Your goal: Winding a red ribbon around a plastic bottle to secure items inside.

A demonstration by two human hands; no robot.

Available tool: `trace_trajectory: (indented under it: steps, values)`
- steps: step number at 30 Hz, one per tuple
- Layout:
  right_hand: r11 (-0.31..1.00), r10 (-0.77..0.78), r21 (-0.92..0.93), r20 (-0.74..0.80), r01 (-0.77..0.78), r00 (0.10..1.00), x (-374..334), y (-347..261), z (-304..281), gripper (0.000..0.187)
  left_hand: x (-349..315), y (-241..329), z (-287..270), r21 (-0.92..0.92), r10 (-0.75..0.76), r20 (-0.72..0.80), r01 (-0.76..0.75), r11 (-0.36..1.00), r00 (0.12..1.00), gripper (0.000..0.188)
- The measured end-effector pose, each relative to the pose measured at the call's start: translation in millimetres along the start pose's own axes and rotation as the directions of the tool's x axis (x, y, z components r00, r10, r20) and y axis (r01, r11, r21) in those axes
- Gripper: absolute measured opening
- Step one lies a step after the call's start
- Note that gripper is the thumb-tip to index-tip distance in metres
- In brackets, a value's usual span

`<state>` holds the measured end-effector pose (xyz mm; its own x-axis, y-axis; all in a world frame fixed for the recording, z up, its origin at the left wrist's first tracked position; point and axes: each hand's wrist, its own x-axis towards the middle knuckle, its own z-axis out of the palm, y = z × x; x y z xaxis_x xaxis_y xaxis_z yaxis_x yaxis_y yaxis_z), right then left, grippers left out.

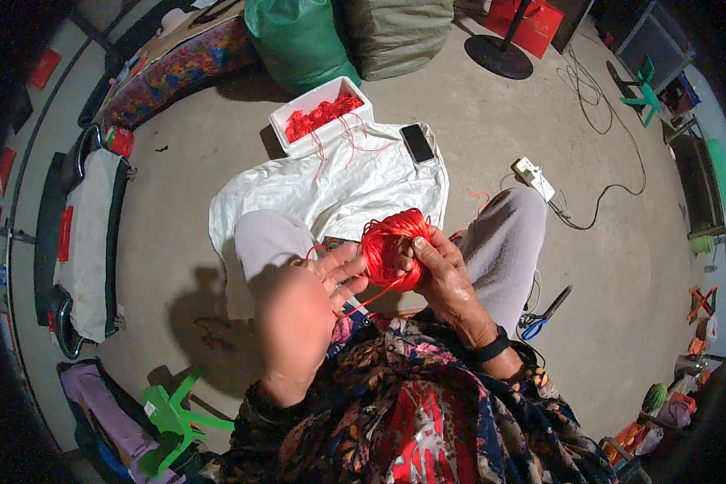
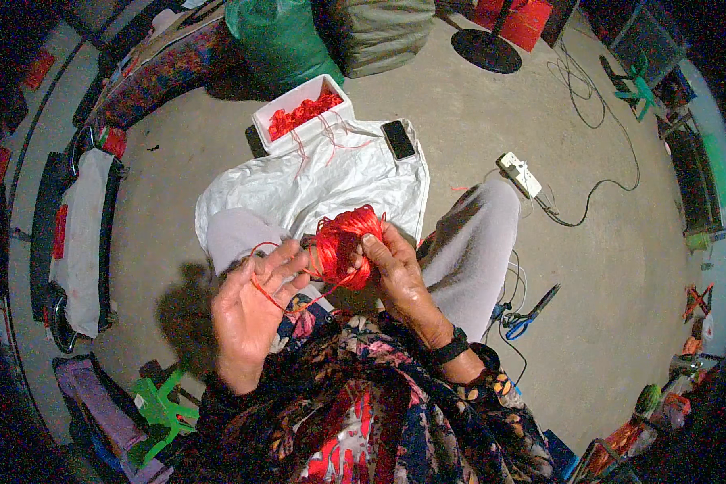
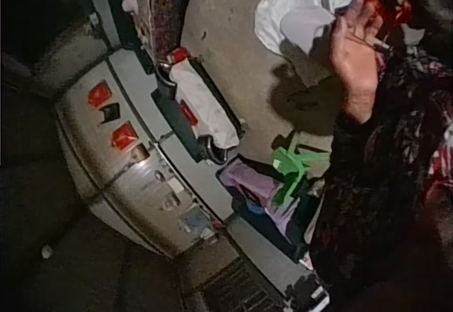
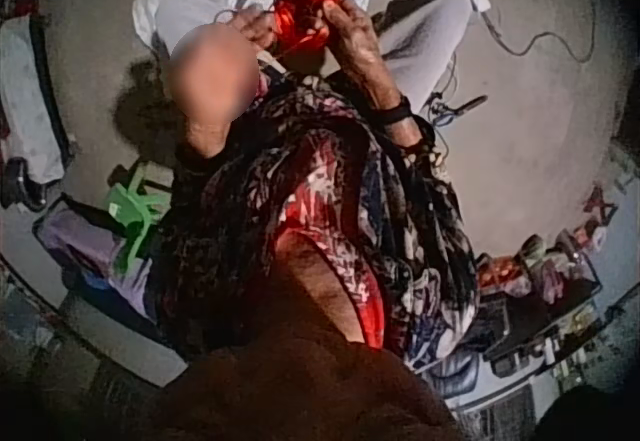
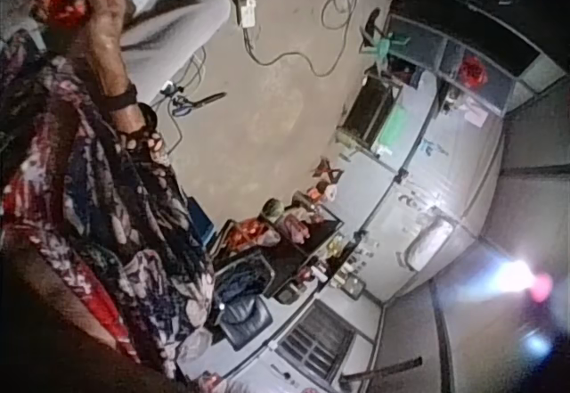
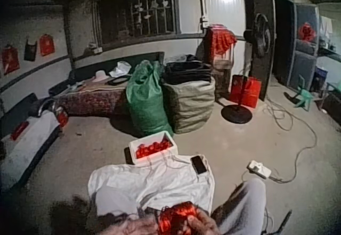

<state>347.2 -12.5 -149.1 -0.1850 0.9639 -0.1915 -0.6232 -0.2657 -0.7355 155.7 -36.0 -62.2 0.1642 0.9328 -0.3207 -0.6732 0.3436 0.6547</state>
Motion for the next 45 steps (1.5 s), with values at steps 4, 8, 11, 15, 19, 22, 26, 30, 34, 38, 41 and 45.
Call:
trace_trajectory:
  steps: [4,8,11,15,19,22,26,30,34,38,41,45]
  values:
    - [0.999,0.003,-0.045,-0.005,-0.003,1.0,-1,0,1,0.021,0,-9,-18,0.04,-0.094,-0.053,0.096,0.995,0.994,0.033]
    - [0.995,0.003,-0.098,-0.009,-0.004,1.0,-3,-2,5,0.023,6,-15,-17,0.067,-0.078,-0.085,0.083,0.994,0.993,0.029]
    - [0.991,0.003,-0.136,-0.003,-0.003,1.0,-4,0,3,0.023,12,-25,-8,0.054,-0.038,-0.074,0.042,0.998,0.997,0.024]
    - [0.986,-0.012,-0.166,0.027,0.016,1.0,-4,3,1,0.022,19,-33,-6,0.058,-0.056,-0.091,0.062,0.996,0.994,0.019]
    - [0.983,-0.005,-0.184,0.031,0.01,0.999,-4,1,1,0.021,23,-34,-6,0.171,-0.043,-0.12,0.063,0.983,0.992,0.023]
    - [0.986,0.006,-0.17,0.055,0.003,0.998,-2,4,-3,0.022,24,-33,-5,0.263,-0.056,-0.129,0.089,0.961,0.99,0.024]
    - [0.99,0.045,-0.132,0.005,-0.044,0.999,-6,-3,5,0.023,25,-31,1,0.364,-0.05,-0.12,0.091,0.927,0.991,0.024]
    - [0.995,0.061,-0.08,0.009,-0.06,0.998,-6,-3,5,0.023,27,-31,-1,0.286,-0.06,-0.112,0.09,0.954,0.992,0.024]
    - [0.995,0.06,-0.075,0.015,-0.059,0.998,-5,-5,6,0.023,26,-27,-8,0.292,-0.039,-0.058,0.054,0.955,0.998,0.023]
    - [0.996,0.052,-0.071,0.013,-0.051,0.999,-4,-3,0,0.021,21,-13,-14,0.322,-0.002,-0.019,0.008,0.947,1.0,0.02]
    - [0.999,0.043,-0.027,0.007,-0.043,0.999,-3,0,0,0.021,10,1,-17,0.319,0.035,-0.08,-0.008,0.948,0.996,0.019]
    - [0.999,0.049,-0.008,-0.019,-0.049,0.999,-3,0,1,0.021,0,8,-31,0.358,0.117,-0.014,-0.104,0.928,0.993,0.016]
